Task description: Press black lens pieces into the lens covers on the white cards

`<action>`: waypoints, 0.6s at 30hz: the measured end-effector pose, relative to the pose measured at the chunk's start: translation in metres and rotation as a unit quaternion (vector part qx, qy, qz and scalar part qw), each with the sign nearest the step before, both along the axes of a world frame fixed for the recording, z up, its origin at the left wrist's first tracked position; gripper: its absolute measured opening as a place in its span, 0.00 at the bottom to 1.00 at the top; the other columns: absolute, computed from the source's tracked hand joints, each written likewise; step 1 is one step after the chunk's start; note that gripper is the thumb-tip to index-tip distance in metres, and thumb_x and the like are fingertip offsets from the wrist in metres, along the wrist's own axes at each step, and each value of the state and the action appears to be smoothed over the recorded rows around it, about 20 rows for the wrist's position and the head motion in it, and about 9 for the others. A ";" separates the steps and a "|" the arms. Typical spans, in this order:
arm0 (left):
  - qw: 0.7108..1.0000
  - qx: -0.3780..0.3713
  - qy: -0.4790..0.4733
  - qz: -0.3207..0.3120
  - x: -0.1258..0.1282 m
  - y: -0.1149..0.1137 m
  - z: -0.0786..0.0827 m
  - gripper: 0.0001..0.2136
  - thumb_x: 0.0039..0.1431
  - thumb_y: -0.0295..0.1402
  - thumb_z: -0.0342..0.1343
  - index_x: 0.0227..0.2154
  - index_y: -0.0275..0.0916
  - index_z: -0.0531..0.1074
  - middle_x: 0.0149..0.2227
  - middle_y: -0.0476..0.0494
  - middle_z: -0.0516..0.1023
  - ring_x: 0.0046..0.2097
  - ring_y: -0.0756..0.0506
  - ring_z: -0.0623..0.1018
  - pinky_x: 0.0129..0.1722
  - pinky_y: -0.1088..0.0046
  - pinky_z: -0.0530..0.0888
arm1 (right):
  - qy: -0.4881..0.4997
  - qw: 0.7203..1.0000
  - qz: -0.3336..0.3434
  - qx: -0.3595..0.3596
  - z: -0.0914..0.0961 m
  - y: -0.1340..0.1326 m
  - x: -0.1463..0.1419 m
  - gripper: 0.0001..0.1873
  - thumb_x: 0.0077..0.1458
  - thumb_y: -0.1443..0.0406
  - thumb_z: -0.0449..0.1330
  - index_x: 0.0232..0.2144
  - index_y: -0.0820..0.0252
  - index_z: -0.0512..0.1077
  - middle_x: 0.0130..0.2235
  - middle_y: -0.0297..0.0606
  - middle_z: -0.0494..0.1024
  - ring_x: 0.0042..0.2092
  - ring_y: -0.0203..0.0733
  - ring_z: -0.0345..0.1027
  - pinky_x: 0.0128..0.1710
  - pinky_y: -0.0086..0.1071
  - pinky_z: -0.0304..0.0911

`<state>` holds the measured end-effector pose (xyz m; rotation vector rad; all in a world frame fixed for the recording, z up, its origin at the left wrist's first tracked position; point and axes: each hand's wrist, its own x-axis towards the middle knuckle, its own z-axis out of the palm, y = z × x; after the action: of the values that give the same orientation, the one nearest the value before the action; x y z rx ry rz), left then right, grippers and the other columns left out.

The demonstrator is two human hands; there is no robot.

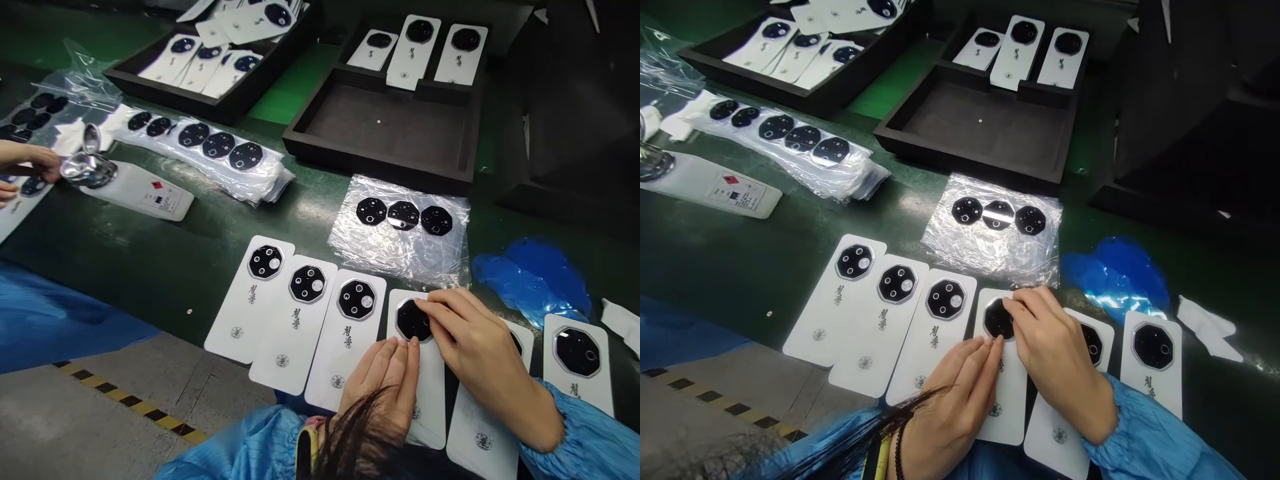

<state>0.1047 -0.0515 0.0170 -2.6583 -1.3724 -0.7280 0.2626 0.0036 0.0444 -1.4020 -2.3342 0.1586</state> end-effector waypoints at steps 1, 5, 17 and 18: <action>0.999 0.021 -0.034 0.027 0.001 0.000 -0.001 0.17 0.62 0.18 0.40 0.45 0.27 0.72 0.38 0.39 0.80 0.44 0.44 0.79 0.45 0.69 0.78 | -0.004 1.000 0.000 0.003 0.000 0.000 0.000 0.15 0.58 0.76 0.47 0.35 0.63 0.73 0.33 0.41 0.77 0.36 0.42 0.71 0.31 0.31 0.72; 0.997 -0.041 0.043 -0.046 -0.001 0.003 0.003 0.15 0.63 0.20 0.42 0.47 0.28 0.72 0.41 0.42 0.81 0.44 0.45 0.79 0.44 0.72 0.79 | -0.013 1.000 0.006 0.011 0.003 0.002 -0.001 0.16 0.57 0.76 0.47 0.36 0.61 0.73 0.33 0.40 0.78 0.36 0.41 0.71 0.31 0.31 0.72; 0.997 -0.055 0.027 -0.045 -0.005 0.003 0.003 0.17 0.65 0.22 0.40 0.45 0.27 0.74 0.40 0.41 0.81 0.44 0.46 0.79 0.44 0.76 0.77 | -0.070 0.995 0.059 0.035 0.011 0.006 -0.002 0.19 0.52 0.80 0.46 0.34 0.63 0.74 0.31 0.41 0.78 0.34 0.44 0.72 0.30 0.32 0.70; 0.998 -0.051 0.026 -0.041 -0.005 0.003 0.004 0.17 0.64 0.21 0.40 0.45 0.28 0.74 0.39 0.42 0.81 0.44 0.47 0.79 0.44 0.76 0.76 | -0.047 0.997 0.050 0.020 0.011 0.007 0.001 0.18 0.53 0.78 0.46 0.35 0.61 0.74 0.32 0.41 0.78 0.35 0.44 0.72 0.32 0.32 0.71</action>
<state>0.0994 -0.0486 0.0207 -2.8049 -1.3303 -0.6057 0.2633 0.0102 0.0559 -1.3001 -2.4718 0.0757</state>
